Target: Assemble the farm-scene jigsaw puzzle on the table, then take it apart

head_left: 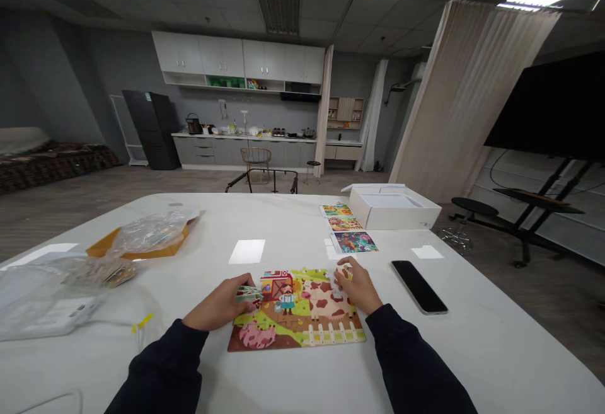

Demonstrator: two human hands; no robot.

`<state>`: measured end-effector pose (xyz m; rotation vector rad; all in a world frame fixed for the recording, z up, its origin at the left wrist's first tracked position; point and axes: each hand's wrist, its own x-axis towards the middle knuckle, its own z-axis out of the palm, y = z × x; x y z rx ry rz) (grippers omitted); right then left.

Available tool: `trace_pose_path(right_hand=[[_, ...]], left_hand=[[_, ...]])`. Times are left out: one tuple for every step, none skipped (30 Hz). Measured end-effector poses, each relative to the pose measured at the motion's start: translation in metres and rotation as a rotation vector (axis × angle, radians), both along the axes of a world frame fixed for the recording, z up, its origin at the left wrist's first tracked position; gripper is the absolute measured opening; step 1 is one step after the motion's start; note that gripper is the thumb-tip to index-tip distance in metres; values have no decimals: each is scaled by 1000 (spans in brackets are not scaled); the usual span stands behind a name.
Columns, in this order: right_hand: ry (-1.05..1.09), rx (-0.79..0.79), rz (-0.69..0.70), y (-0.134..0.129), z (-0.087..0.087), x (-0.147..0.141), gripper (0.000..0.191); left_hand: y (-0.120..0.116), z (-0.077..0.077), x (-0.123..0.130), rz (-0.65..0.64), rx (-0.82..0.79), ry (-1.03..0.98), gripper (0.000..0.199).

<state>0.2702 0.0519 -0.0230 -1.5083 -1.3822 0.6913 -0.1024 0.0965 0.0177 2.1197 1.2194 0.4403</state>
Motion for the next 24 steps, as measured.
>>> trace_pose_path(right_hand=[[43,24,-16,1,1,0,29],[92,40,-31,2,2,-1,34],[145,44,-37,2,2,-2,39],[197,36,-33,3,2,-2,43],[244,18,-22,4,2,-3,48],[278,-4,-6,4,2,-4,51],[298,-27,11,4,1,-5,52],[306,-49,25,4,0,-6,53],[304,-68,37,3,0,-7,53],[294,-81,46,3,-1,-8,52],[282,-90,53,3,-2,-9,51],[270,-97,58,2,-2,-9,51],[261,-101,64,2,-3,-10,51],[254,-104,68,2,-3,-10,51],[250,-106,68,3,-4,-10,51],[250,-107,67,3,-5,-9,51],[252,-107,68,3,-5,-9,51],[255,-105,67,4,-5,-9,51],[259,-103,65,4,-5,-8,51],[265,-103,62,4,-5,-8,50],[275,-104,59,4,-4,-8,50],[293,-105,61,4,-2,-9,51],[318,-108,72,4,0,-11,51],[353,-113,95,3,2,-14,52]], left_hand=[[0,0,0,0,-2,-10,24],[0,0,0,5,-7,-27,25],[1,-1,-1,11,-12,-44,26],[2,-2,-2,21,-17,-58,27],[4,-3,-3,35,-23,-67,28],[5,-5,-5,52,-31,-69,30],[7,-6,-6,71,-43,-69,33],[8,-8,-6,92,-57,-74,35],[9,-10,-7,112,-73,-89,38],[11,-13,-7,131,-87,-118,40],[12,-15,-8,149,-100,-156,43],[13,-17,-8,170,-113,-198,46],[13,-18,-9,193,-127,-241,48],[14,-19,-9,219,-146,-283,51],[14,-19,-10,247,-171,-323,54],[14,-19,-10,274,-201,-359,57],[14,-17,-11,300,-232,-397,59],[14,-15,-11,326,-261,-437,61],[14,-13,-11,351,-285,-477,62],[14,-10,-11,378,-298,-516,63],[14,-8,-10,410,-297,-560,64],[14,-5,-9,444,-286,-606,65],[13,-2,-7,474,-267,-654,66],[12,0,-3,492,-246,-701,65]])
